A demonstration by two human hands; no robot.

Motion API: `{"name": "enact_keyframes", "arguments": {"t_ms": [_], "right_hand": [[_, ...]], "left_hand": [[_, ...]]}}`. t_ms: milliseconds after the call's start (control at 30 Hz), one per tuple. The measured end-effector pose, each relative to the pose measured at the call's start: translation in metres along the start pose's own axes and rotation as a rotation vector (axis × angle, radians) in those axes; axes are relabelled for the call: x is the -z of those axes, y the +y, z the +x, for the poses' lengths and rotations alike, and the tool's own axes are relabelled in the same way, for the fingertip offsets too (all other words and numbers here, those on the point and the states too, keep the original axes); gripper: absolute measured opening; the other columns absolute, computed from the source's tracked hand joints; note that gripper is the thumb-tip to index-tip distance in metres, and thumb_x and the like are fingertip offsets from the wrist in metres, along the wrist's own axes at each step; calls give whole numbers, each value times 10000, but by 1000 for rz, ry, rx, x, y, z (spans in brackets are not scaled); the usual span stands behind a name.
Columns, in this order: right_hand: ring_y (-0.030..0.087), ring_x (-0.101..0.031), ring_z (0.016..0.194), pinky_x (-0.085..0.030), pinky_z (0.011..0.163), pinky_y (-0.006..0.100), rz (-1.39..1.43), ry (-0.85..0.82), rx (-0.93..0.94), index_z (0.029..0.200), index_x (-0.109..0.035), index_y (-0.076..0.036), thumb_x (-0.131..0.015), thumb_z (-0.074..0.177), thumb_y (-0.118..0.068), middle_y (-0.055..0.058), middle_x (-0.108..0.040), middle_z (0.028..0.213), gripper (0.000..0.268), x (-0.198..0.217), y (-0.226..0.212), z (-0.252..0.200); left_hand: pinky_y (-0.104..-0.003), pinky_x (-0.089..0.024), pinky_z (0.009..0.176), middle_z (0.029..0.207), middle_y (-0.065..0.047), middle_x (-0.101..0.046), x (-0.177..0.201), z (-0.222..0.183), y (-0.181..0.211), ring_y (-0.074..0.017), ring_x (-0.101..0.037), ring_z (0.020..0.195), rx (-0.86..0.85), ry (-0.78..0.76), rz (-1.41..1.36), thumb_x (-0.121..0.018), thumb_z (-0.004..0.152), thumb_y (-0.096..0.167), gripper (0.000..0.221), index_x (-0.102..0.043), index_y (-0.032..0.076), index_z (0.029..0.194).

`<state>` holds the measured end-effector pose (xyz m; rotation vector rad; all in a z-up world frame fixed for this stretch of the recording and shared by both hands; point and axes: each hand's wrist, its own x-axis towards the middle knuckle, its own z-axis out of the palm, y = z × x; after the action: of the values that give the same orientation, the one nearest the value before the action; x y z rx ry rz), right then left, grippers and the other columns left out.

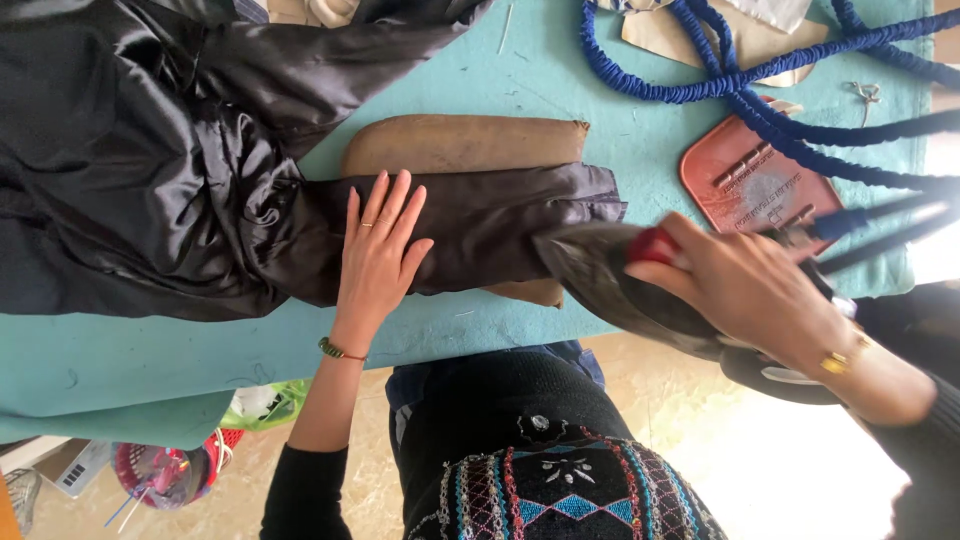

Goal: Pressing a black garment using a steam iron and a pressing ham

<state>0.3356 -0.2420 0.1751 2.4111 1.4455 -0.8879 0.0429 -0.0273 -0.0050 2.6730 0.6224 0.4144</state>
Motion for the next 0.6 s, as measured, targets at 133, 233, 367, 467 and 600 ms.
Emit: {"name": "enact_keyframes", "arguments": {"t_ms": [133,233,367,467,600], "right_hand": [[474,-718,710,-543,673,548,-88,207,158,1125,-551,-112,-539,964,-662,204,-714,696,573,-21,-37,52],[441,-753,692,-588,719,535,-92,332,273,1147,-624,-119,-580,969,-645,180,-728,705,557,-26,-70,81],[426,-748,663,-592,662,531,-58,403,435,1081,-650,-118,-599,954,-661,166,-723,720,560,-25,-97,104],[376,-734,601,-596,615,463,-89,493,482,1018,-626,-170,-619,933,-693,97,-696,680,529,-35,-94,104],[394,-729,612,-591,611,492,-74,403,442,1039,-595,-174,-604,940,-654,95,-705,712,490,-40,-77,91]], "left_hand": [[-626,-146,1258,1706,-65,-259,-17,-13,-25,-321,-199,1582,41,28,-11,-488,1108,356,538,-405,177,1608],[-620,-88,1245,1724,-31,-217,-29,-22,-46,-311,-144,1585,65,80,-59,-420,1113,394,516,-434,234,1604],[-554,-122,1265,1745,-39,-113,-37,-24,-65,-327,-106,1591,154,158,-275,-306,1157,347,508,-388,217,1640],[-558,-141,1260,1740,-65,-125,-30,-23,-61,-351,-132,1582,182,155,-246,-270,1167,323,504,-369,210,1647],[-611,-149,1223,1715,-98,-225,-15,-25,-59,-375,-204,1557,176,115,57,-350,1153,358,509,-362,244,1648]]}}
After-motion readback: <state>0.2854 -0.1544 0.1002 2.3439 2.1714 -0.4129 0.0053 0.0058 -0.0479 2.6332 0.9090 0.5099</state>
